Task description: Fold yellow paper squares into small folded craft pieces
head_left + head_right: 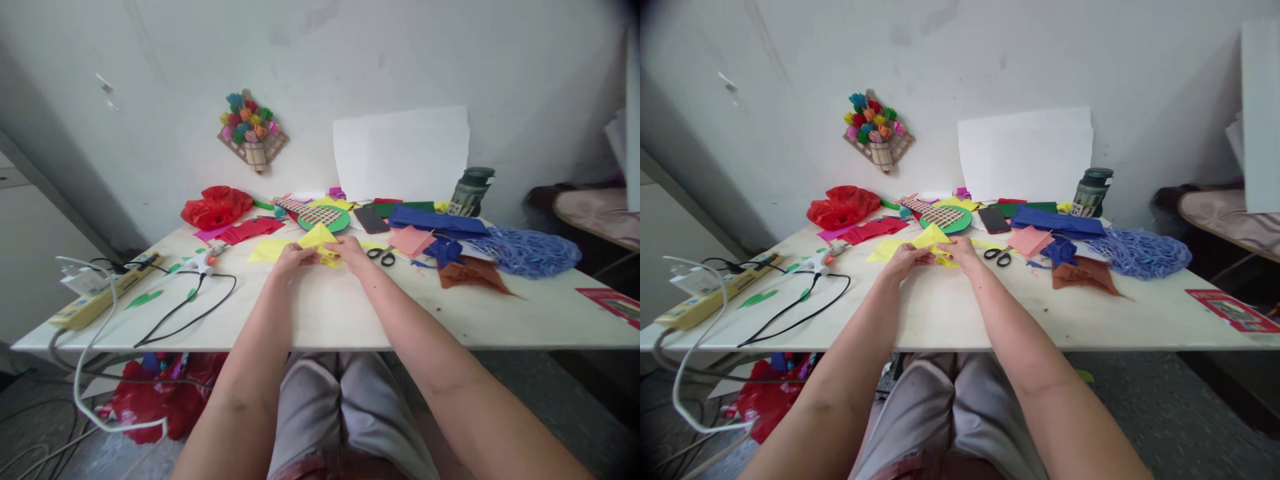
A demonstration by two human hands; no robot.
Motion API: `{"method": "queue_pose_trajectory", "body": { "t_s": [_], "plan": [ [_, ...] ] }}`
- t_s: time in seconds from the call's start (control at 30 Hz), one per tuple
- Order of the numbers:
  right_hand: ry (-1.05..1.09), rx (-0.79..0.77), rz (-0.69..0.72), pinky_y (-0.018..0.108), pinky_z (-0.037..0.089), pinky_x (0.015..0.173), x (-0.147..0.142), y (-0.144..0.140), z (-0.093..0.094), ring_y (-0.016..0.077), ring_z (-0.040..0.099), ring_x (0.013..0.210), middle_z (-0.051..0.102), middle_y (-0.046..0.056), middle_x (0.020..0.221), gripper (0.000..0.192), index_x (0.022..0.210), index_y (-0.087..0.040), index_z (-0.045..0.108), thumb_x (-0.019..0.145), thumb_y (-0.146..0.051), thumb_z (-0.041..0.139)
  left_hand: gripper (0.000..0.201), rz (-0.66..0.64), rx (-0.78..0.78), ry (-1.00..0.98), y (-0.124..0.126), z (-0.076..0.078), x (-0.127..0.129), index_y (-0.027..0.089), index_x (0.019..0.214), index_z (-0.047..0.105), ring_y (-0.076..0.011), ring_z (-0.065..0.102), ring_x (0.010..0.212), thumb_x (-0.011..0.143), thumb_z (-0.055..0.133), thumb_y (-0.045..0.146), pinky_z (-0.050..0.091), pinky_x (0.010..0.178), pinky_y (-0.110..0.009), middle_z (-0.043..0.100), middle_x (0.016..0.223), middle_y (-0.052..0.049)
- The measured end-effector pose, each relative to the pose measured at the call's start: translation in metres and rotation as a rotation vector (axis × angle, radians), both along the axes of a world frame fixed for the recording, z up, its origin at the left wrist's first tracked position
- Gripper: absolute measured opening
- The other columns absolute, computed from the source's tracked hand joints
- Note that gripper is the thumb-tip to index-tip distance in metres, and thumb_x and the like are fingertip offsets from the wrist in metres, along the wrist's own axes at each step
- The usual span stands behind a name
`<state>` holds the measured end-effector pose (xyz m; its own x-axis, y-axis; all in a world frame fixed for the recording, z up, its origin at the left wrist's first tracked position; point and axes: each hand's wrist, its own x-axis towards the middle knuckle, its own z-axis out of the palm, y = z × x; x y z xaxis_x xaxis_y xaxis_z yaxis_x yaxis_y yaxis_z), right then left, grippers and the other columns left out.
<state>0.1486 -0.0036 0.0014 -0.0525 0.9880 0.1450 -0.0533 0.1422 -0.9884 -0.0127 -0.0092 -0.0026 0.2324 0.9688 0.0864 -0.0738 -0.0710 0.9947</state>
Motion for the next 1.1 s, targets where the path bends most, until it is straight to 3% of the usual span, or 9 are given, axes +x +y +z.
{"method": "queue_pose_trajectory", "body": {
  "t_s": [0.27, 0.53, 1.1],
  "plan": [
    [0.063, -0.031, -0.02, 0.021, 0.038, 0.048, -0.002, 0.0, -0.001, 0.0085, 0.051, 0.052, 0.061, 0.002, 0.061, 0.026, 0.069, -0.012, 0.065, 0.05, -0.029, 0.071, 0.035, 0.047, 0.072, -0.032, 0.003, -0.002, 0.003, 0.007, 0.074, 0.064, -0.0143, 0.059, 0.054, 0.054, 0.07, 0.035, 0.049, 0.064, -0.03, 0.065, 0.064, -0.008],
    [0.283, -0.057, 0.081, 0.029, 0.045, 0.06, -0.004, -0.002, -0.001, 0.0127, 0.056, 0.057, 0.063, 0.003, 0.064, 0.031, 0.073, -0.012, 0.064, 0.047, -0.027, 0.073, 0.038, -0.037, 0.073, -0.03, 0.002, -0.006, 0.009, 0.006, 0.073, 0.065, -0.0178, 0.061, 0.062, 0.053, 0.07, 0.038, 0.048, 0.069, -0.033, 0.065, 0.071, -0.011],
    [0.334, -0.092, 0.095, 0.023, 0.037, 0.042, -0.007, -0.007, 0.003, 0.0094, 0.047, 0.041, 0.057, -0.001, 0.05, 0.028, 0.066, -0.012, 0.062, 0.045, -0.026, 0.073, 0.039, -0.087, 0.069, 0.027, 0.001, -0.006, 0.022, 0.007, 0.072, 0.066, -0.0169, 0.06, 0.06, 0.052, 0.07, 0.04, 0.048, 0.066, -0.031, 0.066, 0.069, -0.01]
  ]
}}
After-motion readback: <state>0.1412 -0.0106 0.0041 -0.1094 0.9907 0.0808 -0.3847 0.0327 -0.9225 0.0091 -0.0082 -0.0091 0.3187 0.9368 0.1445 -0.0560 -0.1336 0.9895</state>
